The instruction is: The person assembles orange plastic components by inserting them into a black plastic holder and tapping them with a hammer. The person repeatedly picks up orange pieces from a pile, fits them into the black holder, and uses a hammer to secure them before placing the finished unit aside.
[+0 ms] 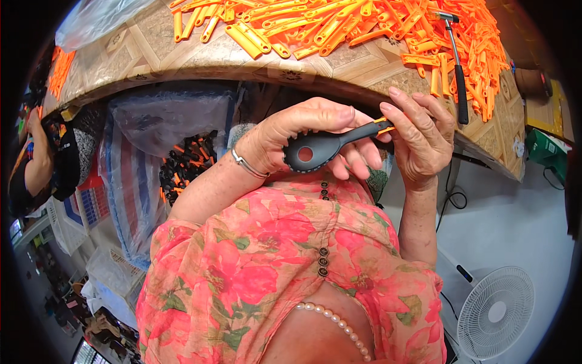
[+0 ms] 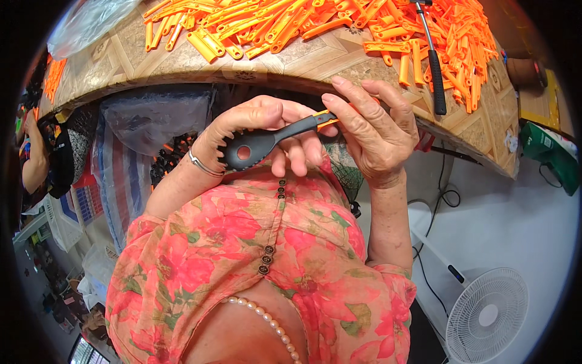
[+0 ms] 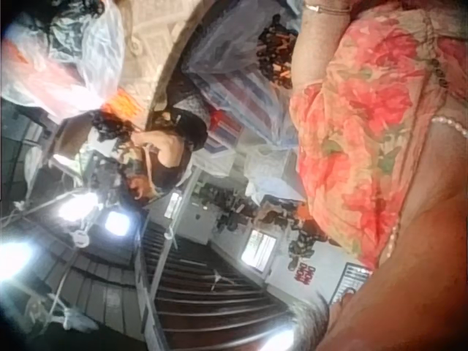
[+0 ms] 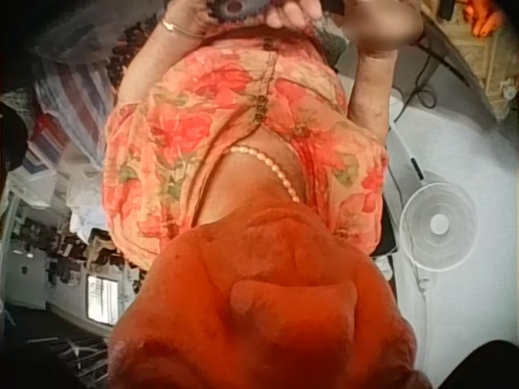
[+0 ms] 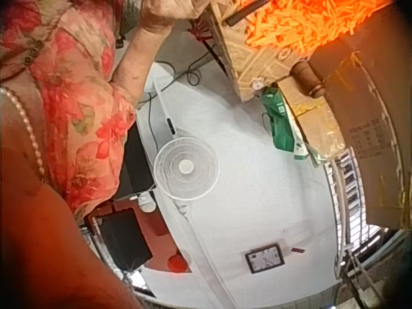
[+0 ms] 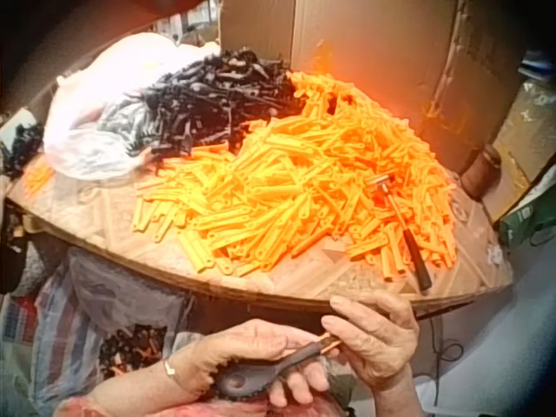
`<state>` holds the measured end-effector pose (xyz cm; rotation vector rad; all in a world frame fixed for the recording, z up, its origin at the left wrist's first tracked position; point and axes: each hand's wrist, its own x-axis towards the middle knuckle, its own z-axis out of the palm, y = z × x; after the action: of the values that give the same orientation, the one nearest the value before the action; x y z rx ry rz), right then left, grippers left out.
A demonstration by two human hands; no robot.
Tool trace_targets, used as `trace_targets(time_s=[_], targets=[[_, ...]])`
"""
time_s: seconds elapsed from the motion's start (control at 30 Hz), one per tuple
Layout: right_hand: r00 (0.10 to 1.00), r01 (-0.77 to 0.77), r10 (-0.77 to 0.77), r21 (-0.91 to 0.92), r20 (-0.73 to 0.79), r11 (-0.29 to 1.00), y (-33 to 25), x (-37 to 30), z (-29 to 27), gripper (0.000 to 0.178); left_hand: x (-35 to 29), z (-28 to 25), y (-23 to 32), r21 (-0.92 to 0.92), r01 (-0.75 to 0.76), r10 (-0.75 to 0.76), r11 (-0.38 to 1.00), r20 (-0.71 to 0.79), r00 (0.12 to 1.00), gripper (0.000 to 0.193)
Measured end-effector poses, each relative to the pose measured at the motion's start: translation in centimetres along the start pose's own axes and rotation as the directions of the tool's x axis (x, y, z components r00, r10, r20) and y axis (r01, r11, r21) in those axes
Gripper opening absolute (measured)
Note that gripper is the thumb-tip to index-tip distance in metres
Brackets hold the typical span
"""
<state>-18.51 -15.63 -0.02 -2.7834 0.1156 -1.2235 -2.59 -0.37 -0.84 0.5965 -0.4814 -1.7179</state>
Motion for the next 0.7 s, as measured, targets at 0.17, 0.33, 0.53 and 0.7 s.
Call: trace_targets(time_s=[0.17, 0.33, 0.53, 0.7], targets=[[1.0, 0.01, -0.011, -0.054, -0.011, 0.999, 0.1, -0.5, 0.7, 0.027, 0.0, 0.4, 0.6, 0.061, 0.046, -0.046, 0.997, -0.013, 0.999, 0.051], [0.994, -0.028, 0.027, 0.008, 0.11, 1.0, 0.3, -0.6, 0.8, 0.029, 0.0, 0.2, 0.9, 0.166, 0.083, -0.077, 0.983, -0.04, 0.996, 0.042], [0.907, -0.012, 0.029, -0.043, 0.42, 0.999, 0.3, 0.9, -0.4, 0.018, 0.0, -1.2, 1.6, 0.917, -0.033, 0.089, 0.397, -0.003, 0.996, 0.045], [0.858, 0.047, -0.003, -0.073, 0.513, 0.996, 1.1, 3.3, -1.1, 0.008, 0.2, 0.8, 0.6, 1.0, -0.022, 0.319, 0.016, 0.016, 0.948, 0.045]])
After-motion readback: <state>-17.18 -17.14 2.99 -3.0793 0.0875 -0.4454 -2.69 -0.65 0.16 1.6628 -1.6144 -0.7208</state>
